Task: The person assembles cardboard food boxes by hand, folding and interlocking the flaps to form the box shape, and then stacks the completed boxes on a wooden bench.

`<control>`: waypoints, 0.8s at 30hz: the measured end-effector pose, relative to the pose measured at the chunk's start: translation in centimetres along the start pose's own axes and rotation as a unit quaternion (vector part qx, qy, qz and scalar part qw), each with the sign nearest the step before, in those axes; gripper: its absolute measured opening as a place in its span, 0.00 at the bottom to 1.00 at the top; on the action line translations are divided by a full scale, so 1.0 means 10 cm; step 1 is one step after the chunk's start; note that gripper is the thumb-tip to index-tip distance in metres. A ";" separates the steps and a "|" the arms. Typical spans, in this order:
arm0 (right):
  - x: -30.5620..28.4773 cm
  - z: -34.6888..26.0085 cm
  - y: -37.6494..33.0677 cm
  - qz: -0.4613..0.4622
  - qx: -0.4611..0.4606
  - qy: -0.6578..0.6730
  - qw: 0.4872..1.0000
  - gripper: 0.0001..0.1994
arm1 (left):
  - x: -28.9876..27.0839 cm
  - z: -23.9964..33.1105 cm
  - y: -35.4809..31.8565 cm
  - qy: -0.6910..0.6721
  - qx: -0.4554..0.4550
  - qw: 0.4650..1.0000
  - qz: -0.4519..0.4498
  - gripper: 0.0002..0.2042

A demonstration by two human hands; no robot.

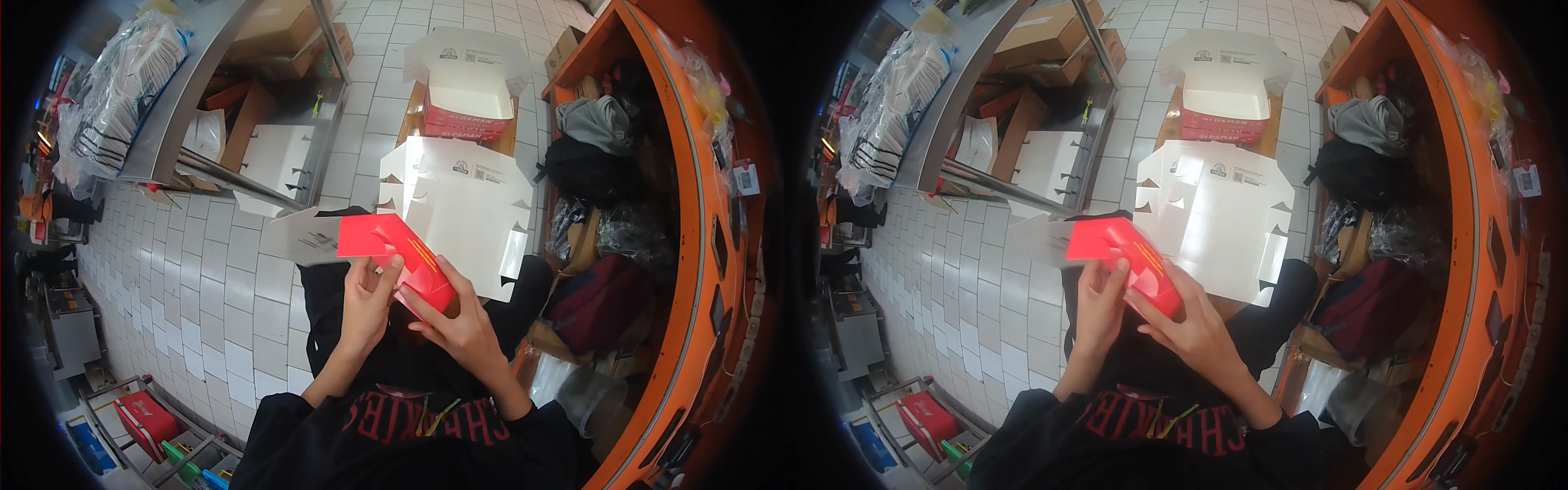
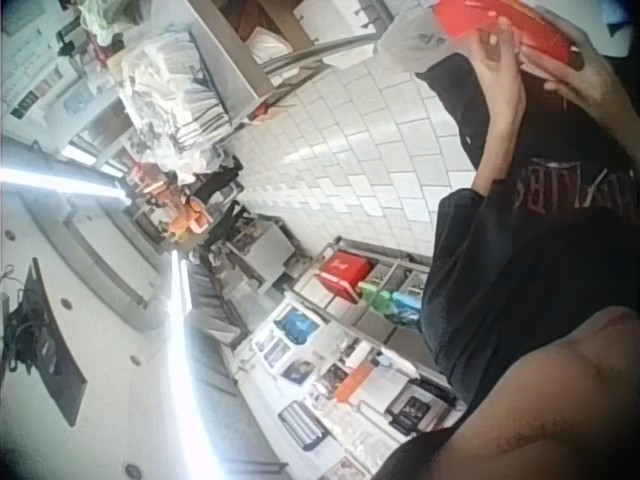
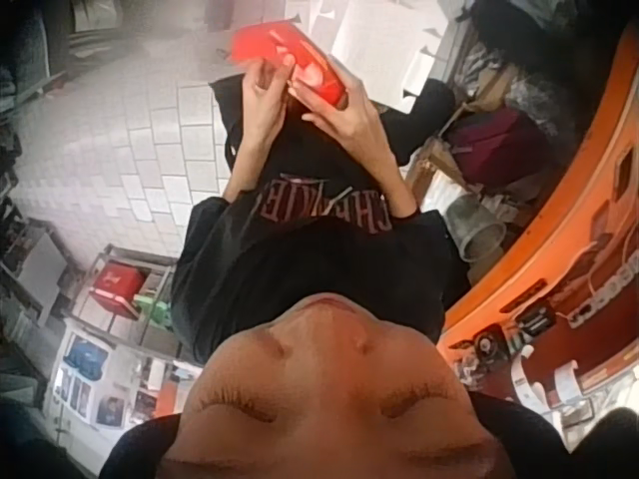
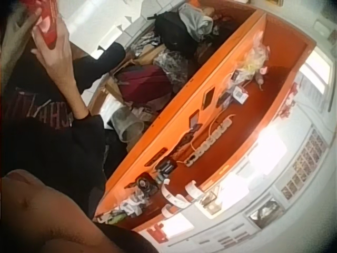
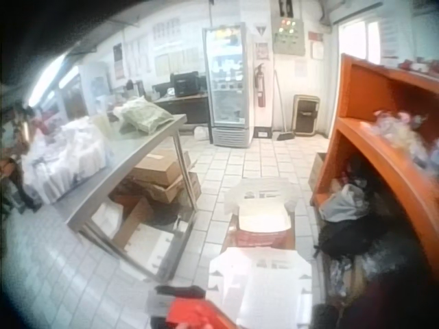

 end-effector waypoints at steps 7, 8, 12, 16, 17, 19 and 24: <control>0.00 -0.06 -0.08 -0.042 -0.089 0.092 0.991 0.22 | 0.04 0.02 0.01 -0.054 -0.059 0.997 -0.022 0.14; 0.01 -0.06 -0.07 -0.049 -0.077 0.076 0.993 0.21 | 0.04 0.01 0.00 -0.030 -0.060 0.997 -0.027 0.15; -0.02 0.02 -0.04 0.007 -0.022 0.095 0.995 0.22 | 0.08 0.01 -0.08 -0.018 -0.038 0.999 -0.011 0.17; -0.03 0.00 -0.03 0.034 0.002 0.077 0.996 0.23 | 0.06 -0.08 -0.08 -0.037 -0.020 0.999 0.007 0.17; -0.05 0.01 -0.02 0.055 0.013 0.049 0.997 0.22 | 0.07 -0.08 -0.10 -0.029 -0.010 1.000 0.001 0.17; -0.06 0.03 -0.03 0.073 0.023 0.022 0.997 0.22 | 0.15 -0.16 -0.22 0.005 -0.055 0.998 -0.014 0.20; -0.26 0.16 -0.08 0.182 0.028 0.198 0.963 0.31 | 0.16 -0.14 -0.23 0.006 -0.044 0.997 -0.061 0.19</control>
Point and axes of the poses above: each hand's wrist, its own y-axis towards the middle knuckle, its own x-axis out of the palm, z = x × y, the point moved 9 cm from there along y, towards the middle knuckle, and after that the axes turned 1 degree about -z, right-handed, at the moved point
